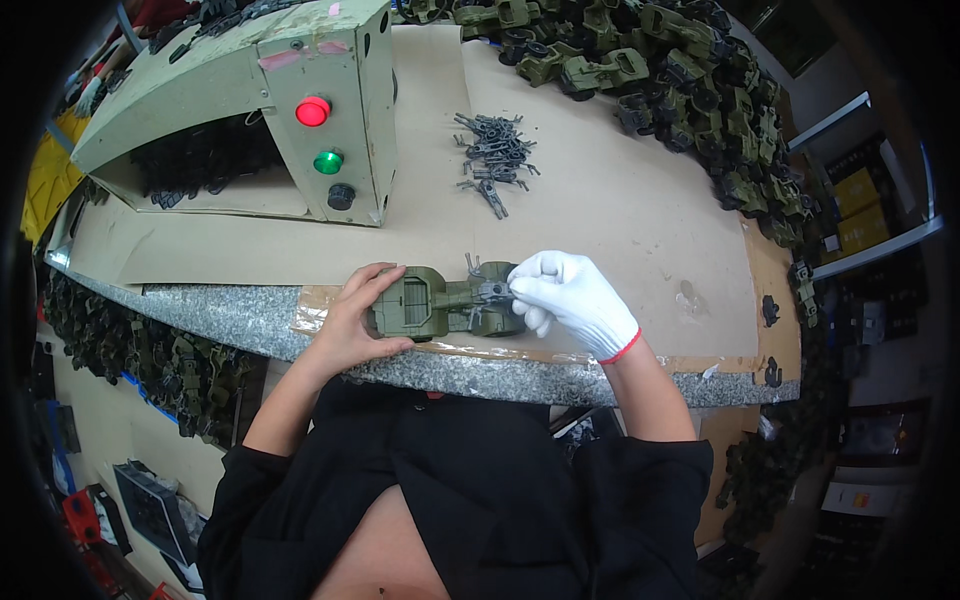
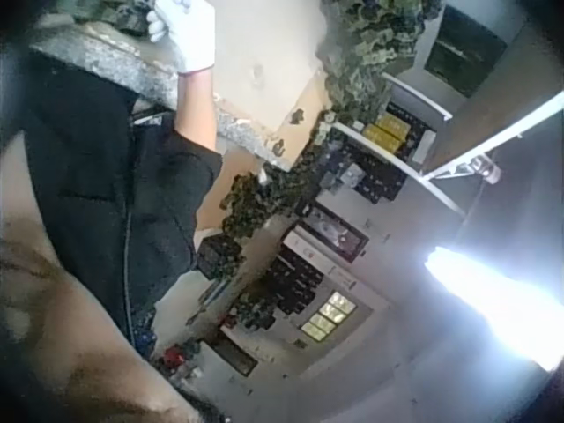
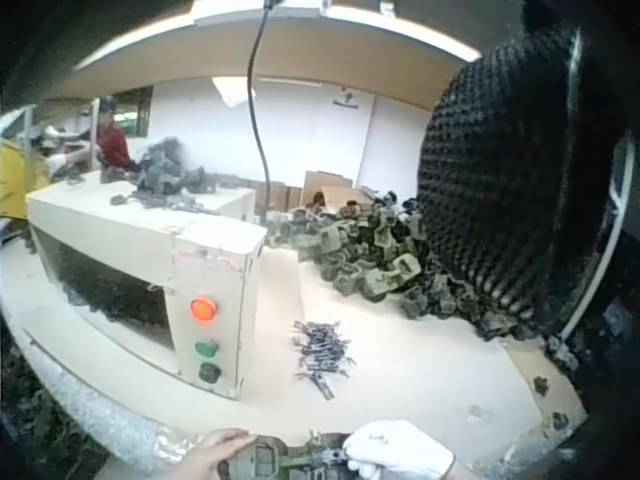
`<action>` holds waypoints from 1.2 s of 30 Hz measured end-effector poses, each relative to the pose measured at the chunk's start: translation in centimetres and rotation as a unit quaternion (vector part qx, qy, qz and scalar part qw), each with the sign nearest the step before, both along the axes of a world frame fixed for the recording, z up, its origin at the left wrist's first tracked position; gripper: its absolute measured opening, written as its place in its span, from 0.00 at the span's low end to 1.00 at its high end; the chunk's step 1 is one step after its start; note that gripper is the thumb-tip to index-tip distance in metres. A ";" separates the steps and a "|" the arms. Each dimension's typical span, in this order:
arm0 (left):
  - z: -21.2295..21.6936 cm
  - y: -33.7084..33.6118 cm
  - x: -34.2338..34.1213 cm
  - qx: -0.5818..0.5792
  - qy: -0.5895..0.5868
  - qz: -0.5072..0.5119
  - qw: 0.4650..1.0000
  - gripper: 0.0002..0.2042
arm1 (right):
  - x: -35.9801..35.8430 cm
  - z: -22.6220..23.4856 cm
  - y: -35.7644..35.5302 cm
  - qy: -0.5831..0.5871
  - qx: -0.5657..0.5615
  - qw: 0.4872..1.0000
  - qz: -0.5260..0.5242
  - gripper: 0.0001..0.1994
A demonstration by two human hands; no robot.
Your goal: The person assembles plastic components onto toy vehicles by hand.
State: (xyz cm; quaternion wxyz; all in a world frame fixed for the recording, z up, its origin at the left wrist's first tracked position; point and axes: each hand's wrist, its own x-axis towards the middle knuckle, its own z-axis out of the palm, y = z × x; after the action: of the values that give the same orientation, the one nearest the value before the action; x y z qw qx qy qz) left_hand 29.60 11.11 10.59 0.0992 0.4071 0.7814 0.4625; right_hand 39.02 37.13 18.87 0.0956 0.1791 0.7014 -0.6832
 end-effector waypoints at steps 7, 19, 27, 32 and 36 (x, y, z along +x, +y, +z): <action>-0.5 -0.1 -0.1 0.023 0.004 0.006 1.000 0.39 | -0.8 0.7 -0.3 -0.005 0.040 0.999 -0.021 0.07; -0.9 -0.2 -0.2 0.049 0.008 0.004 0.999 0.38 | -0.2 0.7 -0.6 -0.005 0.041 0.998 -0.036 0.08; -1.4 0.1 -0.9 0.073 0.036 0.001 0.997 0.36 | -2.2 2.2 -0.2 0.042 0.628 0.774 0.068 0.13; -1.6 -0.1 -1.0 0.073 0.066 0.002 0.995 0.37 | -6.8 1.7 -5.4 0.408 0.589 0.634 0.291 0.18; -2.6 0.0 -0.6 0.092 0.080 0.001 0.993 0.39 | -7.4 0.8 -6.3 0.309 0.581 0.641 0.396 0.22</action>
State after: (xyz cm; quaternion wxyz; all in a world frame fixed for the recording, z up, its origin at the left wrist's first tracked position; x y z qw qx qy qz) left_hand 29.05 11.11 7.96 -0.0020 0.4490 0.7414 0.4987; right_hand 31.59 30.84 19.65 0.0111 -0.3189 0.9465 -0.0479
